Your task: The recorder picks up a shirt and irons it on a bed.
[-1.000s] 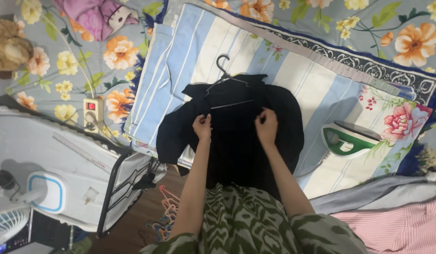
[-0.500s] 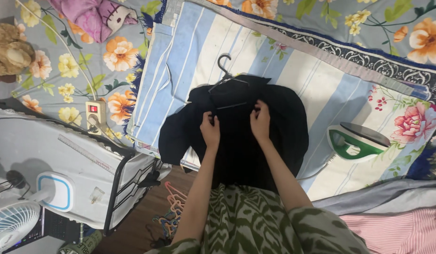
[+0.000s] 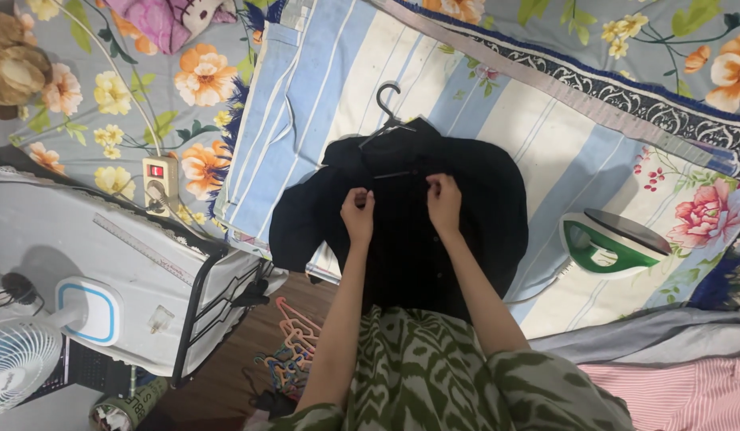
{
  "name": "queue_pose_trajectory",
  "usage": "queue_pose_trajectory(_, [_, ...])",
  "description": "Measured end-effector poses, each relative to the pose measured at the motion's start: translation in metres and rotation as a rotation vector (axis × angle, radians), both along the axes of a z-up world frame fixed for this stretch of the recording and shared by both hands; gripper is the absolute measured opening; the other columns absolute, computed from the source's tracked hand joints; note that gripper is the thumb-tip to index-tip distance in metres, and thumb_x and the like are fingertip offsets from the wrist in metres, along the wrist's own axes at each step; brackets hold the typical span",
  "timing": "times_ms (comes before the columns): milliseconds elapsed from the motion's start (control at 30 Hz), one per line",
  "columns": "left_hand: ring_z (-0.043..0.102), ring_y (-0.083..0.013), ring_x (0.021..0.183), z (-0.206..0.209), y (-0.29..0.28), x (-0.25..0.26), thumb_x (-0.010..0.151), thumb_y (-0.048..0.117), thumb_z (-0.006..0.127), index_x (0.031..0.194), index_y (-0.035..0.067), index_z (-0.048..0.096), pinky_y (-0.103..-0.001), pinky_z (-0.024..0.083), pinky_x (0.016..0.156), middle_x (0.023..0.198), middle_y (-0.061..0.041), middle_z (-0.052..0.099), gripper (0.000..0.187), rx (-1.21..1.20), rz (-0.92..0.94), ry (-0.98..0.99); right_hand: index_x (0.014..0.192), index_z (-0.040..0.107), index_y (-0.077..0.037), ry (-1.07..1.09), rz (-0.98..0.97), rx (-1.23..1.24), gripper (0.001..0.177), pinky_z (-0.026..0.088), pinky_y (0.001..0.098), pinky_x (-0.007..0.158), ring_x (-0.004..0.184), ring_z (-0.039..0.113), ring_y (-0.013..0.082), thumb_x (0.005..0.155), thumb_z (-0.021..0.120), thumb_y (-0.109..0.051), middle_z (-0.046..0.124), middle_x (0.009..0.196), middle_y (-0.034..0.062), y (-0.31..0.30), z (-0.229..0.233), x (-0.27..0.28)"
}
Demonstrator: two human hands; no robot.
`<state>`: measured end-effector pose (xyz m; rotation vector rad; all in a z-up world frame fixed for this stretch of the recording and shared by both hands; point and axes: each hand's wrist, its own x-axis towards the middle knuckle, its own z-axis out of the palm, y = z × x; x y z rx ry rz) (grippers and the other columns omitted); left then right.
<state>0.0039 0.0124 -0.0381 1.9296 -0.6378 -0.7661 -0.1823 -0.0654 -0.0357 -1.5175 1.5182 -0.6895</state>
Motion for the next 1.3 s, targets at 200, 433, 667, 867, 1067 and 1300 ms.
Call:
queue_pose_trajectory(200, [0.064,-0.0101,0.081,-0.062,0.018,0.0,0.1,0.017,0.067,0.115,0.002,0.061,-0.026,0.051,0.072,0.091,-0.004,0.069,0.021,-0.027,0.122,0.198,0.114,0.07,-0.002,0.042,0.039,0.09,0.023,0.057,0.0373,0.076,0.087,0.07,0.029,0.093,0.064,0.003,0.067,0.103,0.0156,0.001,0.025,0.01])
queue_pose_trajectory(433, [0.06,-0.0077,0.076,-0.084,0.023,-0.002,0.091,0.018,0.08,0.11,0.001,0.065,-0.022,0.048,0.066,0.087,0.0,0.066,0.03,0.015,0.176,0.342,0.111,0.073,-0.005,0.081,0.01,0.092,0.021,0.057,0.0376,0.073,0.08,0.069,0.0267,0.091,0.071,-0.001,0.067,0.098,0.0143,-0.003,0.022,0.021])
queue_pose_trajectory(667, [0.056,-0.0063,0.07,-0.072,0.023,-0.002,0.094,0.018,0.078,0.104,-0.001,0.067,-0.022,0.044,0.061,0.081,0.001,0.063,0.025,0.018,0.212,0.369,0.132,0.067,-0.008,0.126,0.144,-0.133,0.047,0.052,0.0432,0.088,0.107,0.06,0.0348,0.088,0.064,0.008,0.058,0.122,0.017,-0.039,0.047,0.034])
queue_pose_trajectory(867, [0.06,-0.0066,0.07,-0.062,0.026,0.0,0.094,0.012,0.074,0.121,0.002,0.061,-0.022,0.048,0.062,0.081,-0.001,0.066,0.032,-0.001,0.195,0.384,0.123,0.071,-0.013,0.332,0.414,-0.351,0.053,0.038,0.0547,0.108,0.138,0.048,0.0332,0.079,0.06,0.015,0.05,0.152,0.0143,-0.071,0.046,0.045])
queue_pose_trajectory(1067, [0.058,-0.0082,0.073,-0.051,0.024,0.003,0.094,0.006,0.07,0.144,0.007,0.051,-0.022,0.049,0.066,0.089,-0.003,0.063,0.053,0.003,0.12,0.397,0.129,0.068,-0.008,0.079,0.229,-0.302,0.063,0.041,0.0454,0.113,0.139,0.052,0.0343,0.079,0.048,0.025,0.052,0.15,0.0161,-0.064,0.057,0.032])
queue_pose_trajectory(1300, [0.058,-0.0093,0.076,-0.041,0.015,0.005,0.093,0.005,0.073,0.153,0.01,0.045,-0.024,0.052,0.071,0.095,-0.004,0.06,0.066,-0.022,-0.011,0.207,0.138,0.062,-0.009,-0.073,0.026,0.021,0.058,0.057,0.0359,0.088,0.098,0.069,0.0284,0.09,0.047,0.019,0.064,0.12,0.0144,-0.023,0.027,0.009])
